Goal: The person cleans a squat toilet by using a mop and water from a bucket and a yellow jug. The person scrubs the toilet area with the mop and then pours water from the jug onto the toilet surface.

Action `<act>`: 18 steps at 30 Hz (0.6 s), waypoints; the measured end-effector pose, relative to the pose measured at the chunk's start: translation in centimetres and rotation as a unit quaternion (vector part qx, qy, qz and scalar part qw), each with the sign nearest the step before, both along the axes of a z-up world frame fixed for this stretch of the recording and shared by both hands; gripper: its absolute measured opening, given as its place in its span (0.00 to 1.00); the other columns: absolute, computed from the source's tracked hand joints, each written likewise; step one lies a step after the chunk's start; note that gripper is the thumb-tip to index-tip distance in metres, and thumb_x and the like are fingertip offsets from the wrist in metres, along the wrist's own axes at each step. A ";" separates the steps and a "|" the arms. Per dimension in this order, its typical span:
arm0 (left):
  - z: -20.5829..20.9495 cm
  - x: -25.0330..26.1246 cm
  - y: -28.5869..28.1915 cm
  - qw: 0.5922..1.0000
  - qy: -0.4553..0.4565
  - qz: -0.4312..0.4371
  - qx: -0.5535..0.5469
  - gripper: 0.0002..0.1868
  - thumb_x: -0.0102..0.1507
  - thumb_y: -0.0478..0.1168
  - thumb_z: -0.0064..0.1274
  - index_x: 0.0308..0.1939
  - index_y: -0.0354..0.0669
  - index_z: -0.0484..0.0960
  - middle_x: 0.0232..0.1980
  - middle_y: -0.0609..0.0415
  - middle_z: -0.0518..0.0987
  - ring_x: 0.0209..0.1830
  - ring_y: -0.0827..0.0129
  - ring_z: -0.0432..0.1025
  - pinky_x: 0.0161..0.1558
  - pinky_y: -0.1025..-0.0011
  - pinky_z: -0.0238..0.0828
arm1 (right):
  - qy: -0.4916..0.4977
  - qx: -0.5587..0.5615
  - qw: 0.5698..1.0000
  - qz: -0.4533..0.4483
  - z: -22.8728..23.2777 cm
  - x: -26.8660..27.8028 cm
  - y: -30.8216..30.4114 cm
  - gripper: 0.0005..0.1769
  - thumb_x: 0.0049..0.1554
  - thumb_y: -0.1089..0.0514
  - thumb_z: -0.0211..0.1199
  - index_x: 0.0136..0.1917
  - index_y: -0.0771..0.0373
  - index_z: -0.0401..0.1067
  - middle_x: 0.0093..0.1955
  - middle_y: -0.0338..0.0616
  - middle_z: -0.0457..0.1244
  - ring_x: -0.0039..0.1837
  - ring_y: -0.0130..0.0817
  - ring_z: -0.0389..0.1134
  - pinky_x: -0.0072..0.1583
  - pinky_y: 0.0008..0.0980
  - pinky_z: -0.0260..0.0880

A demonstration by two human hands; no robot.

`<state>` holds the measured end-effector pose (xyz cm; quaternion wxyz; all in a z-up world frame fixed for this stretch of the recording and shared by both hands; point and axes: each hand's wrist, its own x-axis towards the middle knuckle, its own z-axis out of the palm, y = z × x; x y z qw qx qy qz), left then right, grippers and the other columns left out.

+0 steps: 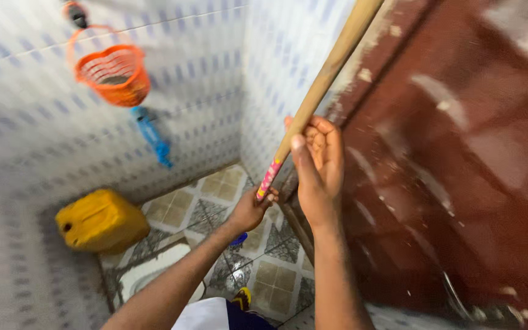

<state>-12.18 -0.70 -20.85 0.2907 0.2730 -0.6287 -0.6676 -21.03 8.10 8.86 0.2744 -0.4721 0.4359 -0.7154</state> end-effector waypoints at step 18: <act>7.1 28.9 -3.1 0.963 -0.091 0.172 0.188 0.24 0.69 0.45 0.44 0.70 0.48 0.70 0.68 0.54 0.77 0.62 0.65 0.75 0.64 0.66 0.68 | -0.023 -0.082 0.995 -0.055 -2.9 6.5 -10.4 0.26 0.69 0.49 0.56 0.31 0.54 0.56 0.25 0.29 0.50 0.27 0.18 0.49 0.30 0.24 0.54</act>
